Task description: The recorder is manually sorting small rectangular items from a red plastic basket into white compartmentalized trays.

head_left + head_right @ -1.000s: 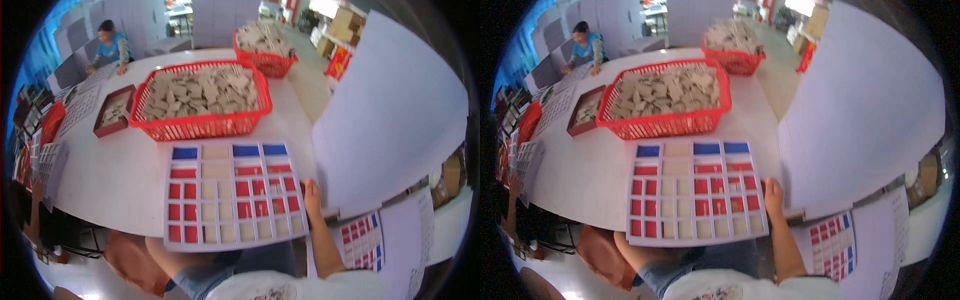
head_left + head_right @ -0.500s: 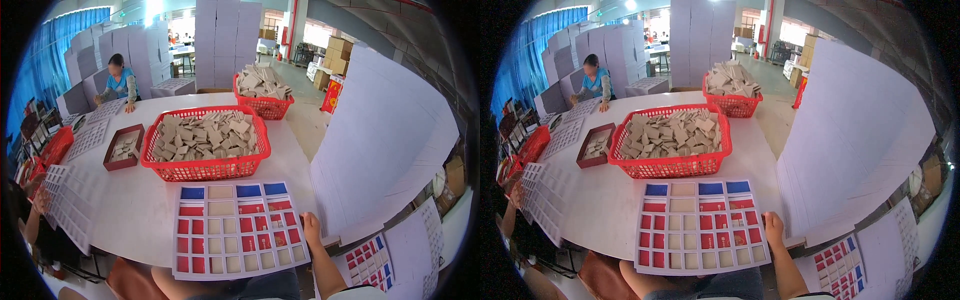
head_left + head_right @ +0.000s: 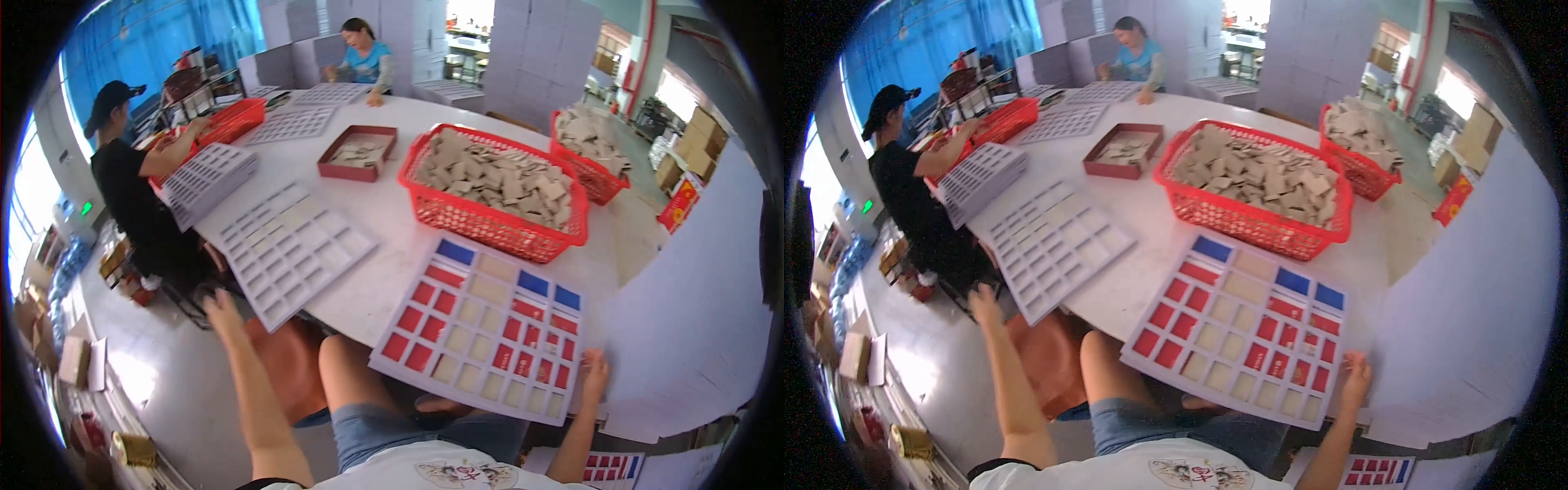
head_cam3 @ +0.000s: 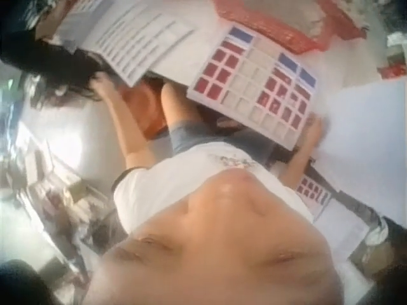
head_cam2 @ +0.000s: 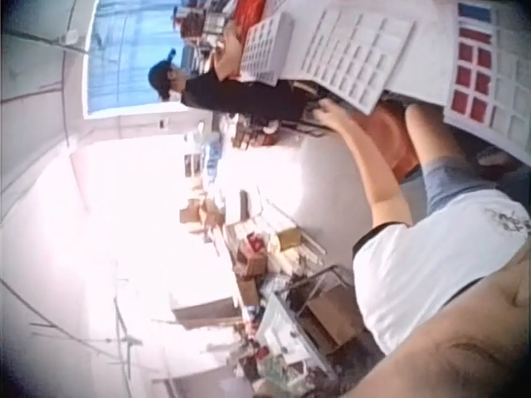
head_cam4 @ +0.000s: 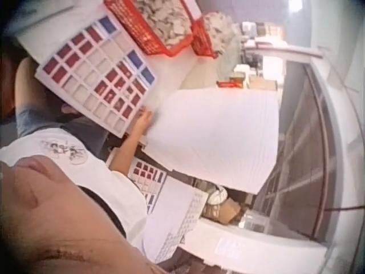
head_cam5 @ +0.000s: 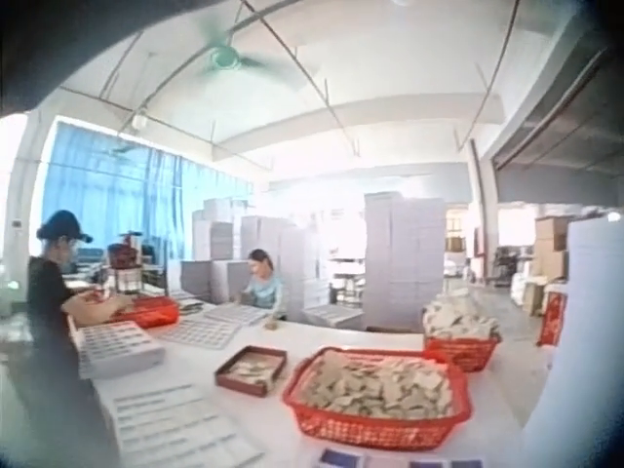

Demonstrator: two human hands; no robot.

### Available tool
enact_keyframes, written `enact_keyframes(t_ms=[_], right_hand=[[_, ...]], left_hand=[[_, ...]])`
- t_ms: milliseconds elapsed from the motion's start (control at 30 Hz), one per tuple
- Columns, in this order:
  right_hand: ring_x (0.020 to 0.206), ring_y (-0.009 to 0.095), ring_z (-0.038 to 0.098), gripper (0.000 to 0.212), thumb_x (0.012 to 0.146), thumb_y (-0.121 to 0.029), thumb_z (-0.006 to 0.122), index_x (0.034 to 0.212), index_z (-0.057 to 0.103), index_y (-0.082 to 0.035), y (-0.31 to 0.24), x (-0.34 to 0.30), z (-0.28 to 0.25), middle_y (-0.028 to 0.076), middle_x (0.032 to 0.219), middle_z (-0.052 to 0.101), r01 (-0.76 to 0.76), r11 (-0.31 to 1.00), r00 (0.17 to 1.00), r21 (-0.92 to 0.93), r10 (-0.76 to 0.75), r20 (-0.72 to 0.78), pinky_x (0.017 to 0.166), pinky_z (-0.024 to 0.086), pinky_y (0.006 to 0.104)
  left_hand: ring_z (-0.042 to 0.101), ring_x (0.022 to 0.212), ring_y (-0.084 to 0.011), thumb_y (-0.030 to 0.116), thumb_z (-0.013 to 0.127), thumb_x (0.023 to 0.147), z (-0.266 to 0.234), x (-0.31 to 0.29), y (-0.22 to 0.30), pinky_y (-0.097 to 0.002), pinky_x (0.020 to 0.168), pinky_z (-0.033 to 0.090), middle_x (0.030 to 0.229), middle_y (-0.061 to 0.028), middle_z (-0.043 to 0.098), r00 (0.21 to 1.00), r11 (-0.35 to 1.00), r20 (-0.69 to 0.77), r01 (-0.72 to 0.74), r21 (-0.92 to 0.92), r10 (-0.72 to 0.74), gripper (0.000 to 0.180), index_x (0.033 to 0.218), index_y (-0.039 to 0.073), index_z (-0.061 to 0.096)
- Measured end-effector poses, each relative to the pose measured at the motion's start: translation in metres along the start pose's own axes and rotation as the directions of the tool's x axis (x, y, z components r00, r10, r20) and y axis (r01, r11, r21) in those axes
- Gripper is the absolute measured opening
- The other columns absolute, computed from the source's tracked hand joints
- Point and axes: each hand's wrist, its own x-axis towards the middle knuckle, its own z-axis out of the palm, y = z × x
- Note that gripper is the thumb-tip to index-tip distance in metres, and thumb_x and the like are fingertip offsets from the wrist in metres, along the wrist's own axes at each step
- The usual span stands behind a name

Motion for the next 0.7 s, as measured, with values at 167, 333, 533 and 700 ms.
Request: enact_keyframes(t_ms=[167,333,533,700], right_hand=[[0.101,0.017,0.061,0.04,0.103,-0.033,0.044,0.106,0.063,0.002,-0.09,0.007,0.037,0.01,0.107,0.064,0.246,0.957,0.968,0.152,-0.236,-0.083,0.097,0.045,0.0304],[0.085,0.013,0.061,0.039,0.099,-0.036,0.049,0.102,0.067,-0.002,-0.191,-0.039,0.147,0.005,0.091,0.066,0.265,0.92,0.911,0.289,-0.337,0.238,0.083,0.047,0.0289],[0.089,0.02,0.066,0.079,0.098,-0.048,0.05,0.151,0.014,-0.003,-0.232,-0.117,0.254,0.016,0.114,0.062,-0.469,0.846,0.522,0.251,0.036,0.852,0.084,0.05,0.0313],[0.096,0.017,0.061,0.077,0.094,-0.021,0.06,0.153,0.014,-0.004,-0.194,-0.138,0.273,0.015,0.115,0.061,-0.381,0.8,0.712,0.463,-0.065,0.699,0.085,0.048,0.0283]], left_hand=[[0.062,0.099,-0.0222,0.037,0.054,0.097,0.013,-0.047,-0.073,-0.0415,0.078,0.049,0.106,-0.0111,0.066,0.826,0.758,0.479,0.508,-0.409,-0.296,0.042,0.115,-0.001,0.061],[0.063,0.101,-0.0254,0.019,0.056,0.093,0.007,-0.051,-0.036,-0.0388,0.08,0.053,0.112,-0.0099,0.065,0.704,0.528,0.668,0.673,-0.518,-0.242,0.031,0.118,0.002,0.059],[0.064,0.105,-0.0248,0.012,0.069,0.082,-0.054,-0.211,0.123,-0.0376,0.085,0.055,0.125,-0.0113,0.059,0.45,0.465,0.892,0.78,-0.42,0.051,0.063,0.137,0.001,0.039],[0.066,0.094,-0.0237,0.024,0.056,0.096,-0.081,-0.276,0.115,-0.0355,0.083,0.053,0.115,-0.0097,0.062,0.179,0.382,0.983,0.912,-0.151,-0.038,0.049,0.139,0.008,0.039]])
